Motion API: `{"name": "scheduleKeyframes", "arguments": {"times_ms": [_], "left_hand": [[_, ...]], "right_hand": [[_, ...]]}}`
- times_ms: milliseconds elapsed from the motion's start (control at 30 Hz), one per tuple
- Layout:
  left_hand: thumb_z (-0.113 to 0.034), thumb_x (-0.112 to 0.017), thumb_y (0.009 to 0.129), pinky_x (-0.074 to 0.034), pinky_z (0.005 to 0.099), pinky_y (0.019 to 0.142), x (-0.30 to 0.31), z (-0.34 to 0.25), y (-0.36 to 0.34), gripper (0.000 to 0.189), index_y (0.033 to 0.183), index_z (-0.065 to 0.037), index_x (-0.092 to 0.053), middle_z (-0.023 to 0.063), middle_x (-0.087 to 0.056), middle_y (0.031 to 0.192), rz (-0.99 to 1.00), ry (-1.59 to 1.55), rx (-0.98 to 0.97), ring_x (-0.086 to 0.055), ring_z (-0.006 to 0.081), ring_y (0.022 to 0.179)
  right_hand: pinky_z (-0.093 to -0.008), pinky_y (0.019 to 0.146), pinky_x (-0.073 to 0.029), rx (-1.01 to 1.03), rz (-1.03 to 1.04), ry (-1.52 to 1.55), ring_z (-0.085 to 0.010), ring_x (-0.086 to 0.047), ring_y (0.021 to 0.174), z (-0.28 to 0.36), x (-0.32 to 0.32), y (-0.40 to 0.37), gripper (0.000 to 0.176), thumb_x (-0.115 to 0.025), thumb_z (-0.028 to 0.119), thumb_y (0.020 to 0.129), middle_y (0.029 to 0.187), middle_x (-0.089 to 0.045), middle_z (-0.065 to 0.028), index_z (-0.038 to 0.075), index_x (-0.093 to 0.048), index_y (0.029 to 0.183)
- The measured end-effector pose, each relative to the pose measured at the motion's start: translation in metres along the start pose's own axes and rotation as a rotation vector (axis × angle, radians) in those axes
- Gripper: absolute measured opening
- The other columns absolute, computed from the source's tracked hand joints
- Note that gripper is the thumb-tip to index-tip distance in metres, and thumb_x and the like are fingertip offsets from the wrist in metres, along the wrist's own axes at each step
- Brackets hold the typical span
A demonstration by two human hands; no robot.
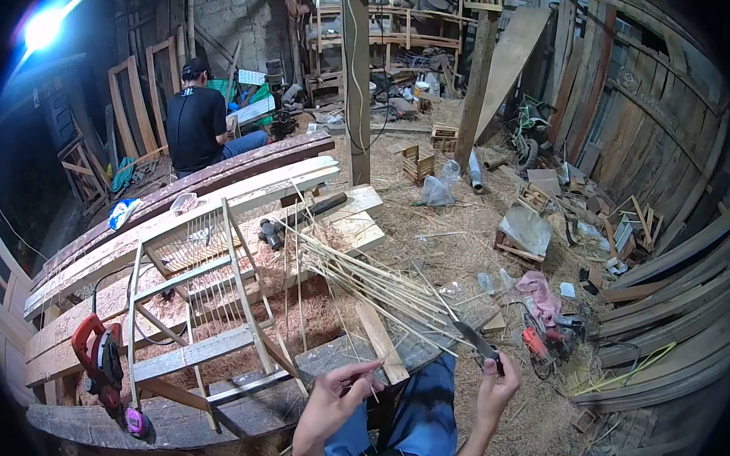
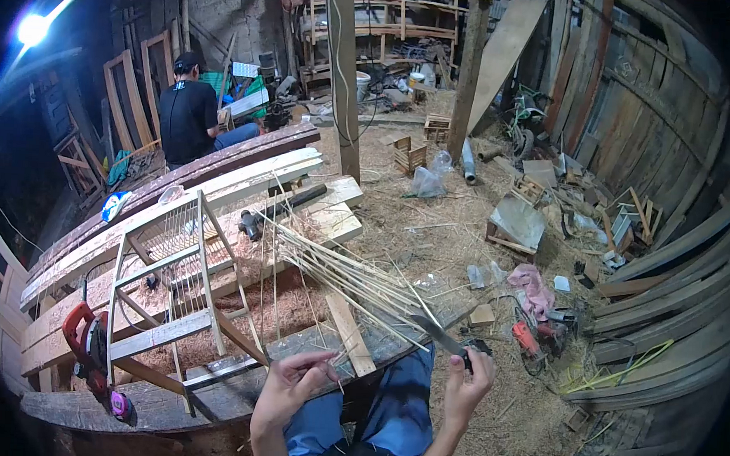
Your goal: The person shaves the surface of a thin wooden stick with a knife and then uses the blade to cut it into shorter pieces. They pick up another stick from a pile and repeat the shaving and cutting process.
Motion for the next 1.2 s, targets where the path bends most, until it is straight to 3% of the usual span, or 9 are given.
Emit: {"name": "scheduleKeyframes", "arguments": {"times_ms": [100, 167, 267, 367, 633, 767, 900, 1100, 1200], "left_hand": [[-0.002, -0.057, 0.099, -0.052, 0.0237, 0.083, 0.007, 0.002, 0.003, 0.035, 0.133, 0.002, -0.063, 0.0069, -0.073, 0.096, -0.012, -0.044, 0.061, -0.066, 0.0103, 0.089], [-0.003, -0.06, 0.097, -0.044, 0.0189, 0.066, 0.002, 0.009, 0.006, 0.029, 0.125, 0.003, -0.067, 0.0066, -0.073, 0.093, -0.05, -0.034, 0.067, -0.058, 0.004, 0.075], [0.001, -0.058, 0.097, -0.054, 0.0262, 0.085, -0.009, 0.002, 0.008, 0.026, 0.12, 0.004, -0.069, 0.0071, -0.074, 0.098, -0.075, -0.005, 0.06, -0.068, 0.0109, 0.091], [0.001, -0.06, 0.096, -0.054, 0.026, 0.086, -0.01, 0.008, 0.007, 0.025, 0.119, 0.003, -0.069, 0.0073, -0.075, 0.1, -0.026, 0.052, 0.007, -0.068, 0.0107, 0.092], [-0.002, -0.064, 0.094, -0.054, 0.0248, 0.086, -0.012, 0.002, 0.001, 0.026, 0.119, 0.004, -0.069, 0.0088, -0.074, 0.105, -0.086, 0.123, 0.024, -0.068, 0.0103, 0.094], [-0.001, -0.062, 0.097, -0.055, 0.0256, 0.084, -0.012, -0.003, 0.003, 0.027, 0.123, 0.006, -0.067, 0.0104, -0.074, 0.102, -0.085, 0.054, 0.007, -0.068, 0.0119, 0.093], [-0.001, -0.06, 0.098, -0.055, 0.0253, 0.083, -0.015, 0.003, 0.007, 0.027, 0.123, 0.007, -0.066, 0.011, -0.074, 0.1, -0.076, 0.042, -0.04, -0.068, 0.0118, 0.091], [-0.001, -0.062, 0.097, -0.055, 0.0252, 0.083, -0.021, 0.004, 0.006, 0.026, 0.122, 0.006, -0.067, 0.0096, -0.074, 0.1, -0.094, -0.042, 0.033, -0.068, 0.0103, 0.09], [-0.005, -0.065, 0.097, -0.053, 0.0217, 0.073, -0.019, 0.008, 0.004, 0.024, 0.119, 0.003, -0.07, 0.0084, -0.073, 0.098, -0.045, 0.058, 0.087, -0.065, 0.0077, 0.083]], "right_hand": [[-0.0429, 0.084, -0.041, -0.049, -0.041, 0.06, -0.031, -0.056, 0.088, 0.006, -0.003, -0.004, 0.056, -0.067, 0.054, 0.092, 0.086, -0.059, -0.0131, -0.002, -0.067, 0.096], [-0.0417, 0.084, -0.041, 0.029, 0.032, 0.097, -0.0311, -0.056, 0.087, 0.02, -0.009, -0.004, 0.054, -0.067, 0.053, 0.092, 0.087, -0.06, -0.0127, -0.002, -0.067, 0.095], [-0.0414, 0.082, -0.042, 0.118, 0.089, 0.148, -0.0299, -0.057, 0.085, 0.053, -0.021, -0.008, 0.05, -0.071, 0.053, 0.088, 0.084, -0.062, -0.0102, 0.003, -0.07, 0.093], [-0.0407, 0.078, -0.042, 0.286, 0.227, 0.29, -0.0276, -0.058, 0.079, 0.079, -0.04, -0.013, 0.042, -0.078, 0.047, 0.082, 0.08, -0.063, -0.0064, 0.007, -0.072, 0.091], [-0.0395, 0.078, -0.042, 0.403, 0.344, 0.296, -0.0273, -0.059, 0.078, 0.084, -0.051, -0.019, 0.036, -0.08, 0.04, 0.08, 0.082, -0.066, -0.005, 0.007, -0.073, 0.092], [-0.0409, 0.079, -0.042, 0.136, 0.071, 0.136, -0.0289, -0.058, 0.081, 0.055, -0.032, -0.008, 0.043, -0.071, 0.048, 0.09, 0.083, -0.063, -0.0078, 0.005, -0.071, 0.095], [-0.0417, 0.08, -0.041, 0.045, 0.101, 0.139, -0.0292, -0.057, 0.084, 0.049, -0.019, -0.004, 0.046, -0.07, 0.05, 0.091, 0.083, -0.062, -0.0089, 0.004, -0.07, 0.095], [-0.0407, 0.077, -0.042, 0.283, 0.273, 0.222, -0.0267, -0.06, 0.08, 0.084, -0.038, -0.013, 0.038, -0.077, 0.043, 0.083, 0.082, -0.065, -0.005, 0.007, -0.074, 0.094], [-0.0396, 0.075, -0.043, 0.351, 0.335, 0.263, -0.0263, -0.06, 0.078, 0.095, -0.049, -0.02, 0.038, -0.078, 0.043, 0.082, 0.082, -0.065, -0.005, 0.006, -0.074, 0.093]]}}
Point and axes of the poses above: each hand's wrist, its own y-axis towards the middle knuckle, its own x-axis out of the back of the hand, z = x × y, the point moved 1 cm from there along y, towards the middle knuckle
